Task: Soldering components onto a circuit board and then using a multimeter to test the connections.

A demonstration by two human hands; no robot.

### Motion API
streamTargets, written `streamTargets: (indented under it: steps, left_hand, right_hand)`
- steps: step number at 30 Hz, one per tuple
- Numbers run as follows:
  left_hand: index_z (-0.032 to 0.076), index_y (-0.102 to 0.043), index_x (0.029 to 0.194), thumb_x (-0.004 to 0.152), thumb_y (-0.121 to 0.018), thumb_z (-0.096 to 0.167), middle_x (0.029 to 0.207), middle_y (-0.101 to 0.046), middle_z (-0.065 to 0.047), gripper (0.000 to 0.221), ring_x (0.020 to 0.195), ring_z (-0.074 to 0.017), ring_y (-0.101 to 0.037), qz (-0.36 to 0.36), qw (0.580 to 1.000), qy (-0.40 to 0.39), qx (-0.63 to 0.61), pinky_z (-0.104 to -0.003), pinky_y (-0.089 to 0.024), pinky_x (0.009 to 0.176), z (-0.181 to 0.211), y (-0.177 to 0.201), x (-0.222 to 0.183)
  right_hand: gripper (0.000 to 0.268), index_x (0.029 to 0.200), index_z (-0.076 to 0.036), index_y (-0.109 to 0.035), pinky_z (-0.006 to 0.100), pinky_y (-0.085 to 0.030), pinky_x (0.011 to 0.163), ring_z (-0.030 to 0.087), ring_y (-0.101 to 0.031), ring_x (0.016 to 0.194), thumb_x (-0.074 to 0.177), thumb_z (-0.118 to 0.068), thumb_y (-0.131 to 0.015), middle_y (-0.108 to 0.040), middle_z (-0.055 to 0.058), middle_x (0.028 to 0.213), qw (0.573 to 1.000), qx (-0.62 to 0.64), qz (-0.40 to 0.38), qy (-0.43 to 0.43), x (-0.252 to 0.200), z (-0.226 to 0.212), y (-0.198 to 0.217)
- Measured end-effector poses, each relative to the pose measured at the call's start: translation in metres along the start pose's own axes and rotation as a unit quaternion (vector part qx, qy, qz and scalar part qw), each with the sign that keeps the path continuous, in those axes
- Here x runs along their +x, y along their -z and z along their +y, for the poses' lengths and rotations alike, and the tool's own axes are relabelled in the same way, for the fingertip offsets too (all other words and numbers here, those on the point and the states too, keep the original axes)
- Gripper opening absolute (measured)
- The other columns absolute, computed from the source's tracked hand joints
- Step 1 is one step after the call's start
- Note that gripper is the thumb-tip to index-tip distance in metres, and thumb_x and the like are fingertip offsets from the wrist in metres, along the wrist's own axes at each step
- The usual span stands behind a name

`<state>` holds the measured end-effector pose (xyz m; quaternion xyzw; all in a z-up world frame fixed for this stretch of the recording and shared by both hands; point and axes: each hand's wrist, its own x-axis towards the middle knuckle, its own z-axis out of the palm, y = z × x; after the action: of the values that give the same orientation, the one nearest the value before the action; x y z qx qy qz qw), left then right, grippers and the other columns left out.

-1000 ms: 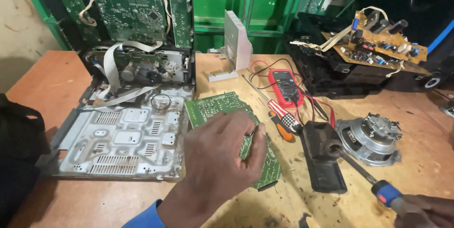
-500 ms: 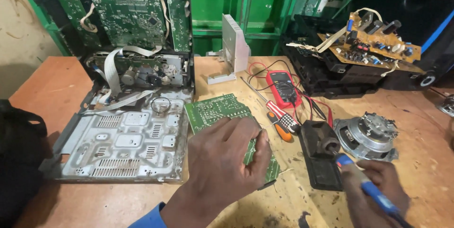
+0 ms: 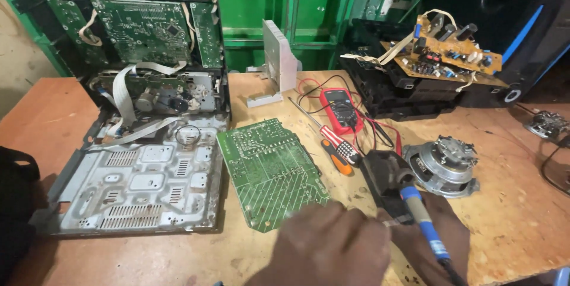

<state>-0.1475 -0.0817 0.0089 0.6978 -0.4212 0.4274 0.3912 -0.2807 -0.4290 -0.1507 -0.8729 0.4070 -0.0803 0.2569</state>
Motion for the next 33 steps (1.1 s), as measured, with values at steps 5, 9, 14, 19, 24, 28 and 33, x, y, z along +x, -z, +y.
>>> streamTargets:
  steps: [5,9,14,19,24,28,33]
  left_hand:
    - [0.007,-0.067,0.087,0.101,-0.063,0.006,0.064,-0.047,-0.004,0.015,0.058,-0.0201,-0.048,-0.023,0.995,-0.094,-0.004,-0.035,-0.035,0.049,0.004,-0.029,-0.023]
    - [0.007,-0.067,0.088,0.101,-0.069,0.004,0.069,-0.057,-0.006,0.013,0.061,-0.0211,-0.051,-0.039,0.995,-0.082,-0.051,-0.035,-0.037,0.048,0.019,-0.058,-0.034]
    - [0.001,-0.059,0.098,0.08,-0.063,0.016,0.082,-0.064,-0.018,0.024,0.075,-0.0408,-0.06,-0.219,0.968,0.042,-0.116,-0.054,-0.044,0.059,0.037,-0.11,-0.034]
    - [-0.002,-0.05,0.099,0.086,-0.054,0.01,0.084,-0.06,-0.025,0.018,0.073,-0.0452,-0.056,-0.277,0.936,0.099,-0.194,-0.055,-0.042,0.059,0.047,-0.131,-0.023]
    - [-0.004,-0.049,0.102,0.086,-0.052,0.001,0.09,-0.059,-0.027,0.017,0.077,-0.0453,-0.055,-0.29,0.924,0.121,-0.219,-0.056,-0.042,0.059,0.051,-0.145,-0.021]
    - [-0.004,-0.05,0.103,0.083,-0.056,0.001,0.087,-0.059,-0.026,0.021,0.077,-0.0438,-0.056,-0.302,0.926,0.107,-0.198,-0.054,-0.043,0.062,0.047,-0.154,-0.026]
    - [-0.001,-0.048,0.101,0.082,-0.057,0.0,0.089,-0.057,-0.024,0.021,0.079,-0.0413,-0.054,-0.304,0.926,0.112,-0.193,-0.053,-0.043,0.061,0.037,-0.157,-0.031]
  right_hand:
    - [0.048,0.087,-0.008,-0.073,0.042,-0.052,0.071,0.023,-0.061,0.081,0.057,-0.033,-0.1,-0.073,0.009,0.084,0.998,0.008,-0.042,0.034,0.057,0.018,0.05]
    - [0.036,0.072,-0.005,-0.078,0.039,-0.053,0.062,0.02,-0.062,0.068,0.057,-0.024,-0.105,-0.076,0.01,0.066,0.996,0.017,-0.072,0.055,0.039,-0.052,0.063]
    - [0.038,0.095,-0.02,-0.085,0.038,-0.062,0.075,0.031,-0.084,0.086,0.069,-0.048,-0.087,-0.088,0.013,0.092,0.984,-0.135,0.037,-0.107,-0.052,-0.157,0.061]
    - [0.04,0.087,-0.008,-0.077,0.041,-0.057,0.07,0.031,-0.075,0.081,0.08,-0.047,-0.083,-0.073,0.017,0.084,0.969,-0.089,0.227,-0.034,-0.062,-0.116,0.041]
    - [0.05,0.098,-0.015,-0.069,0.033,-0.055,0.076,0.028,-0.069,0.092,0.094,-0.065,-0.077,-0.063,0.012,0.098,0.887,-0.26,0.379,0.044,-0.033,-0.06,0.02]
    - [0.041,0.098,-0.015,-0.072,0.034,-0.055,0.074,0.029,-0.067,0.085,0.094,-0.055,-0.084,-0.067,0.014,0.101,0.893,-0.202,0.396,0.072,-0.027,-0.053,0.022]
    - [0.069,0.106,-0.005,-0.073,0.033,-0.054,0.07,0.029,-0.069,0.078,0.091,-0.072,-0.082,-0.07,0.012,0.089,0.9,-0.22,0.376,0.017,-0.04,-0.067,0.02]
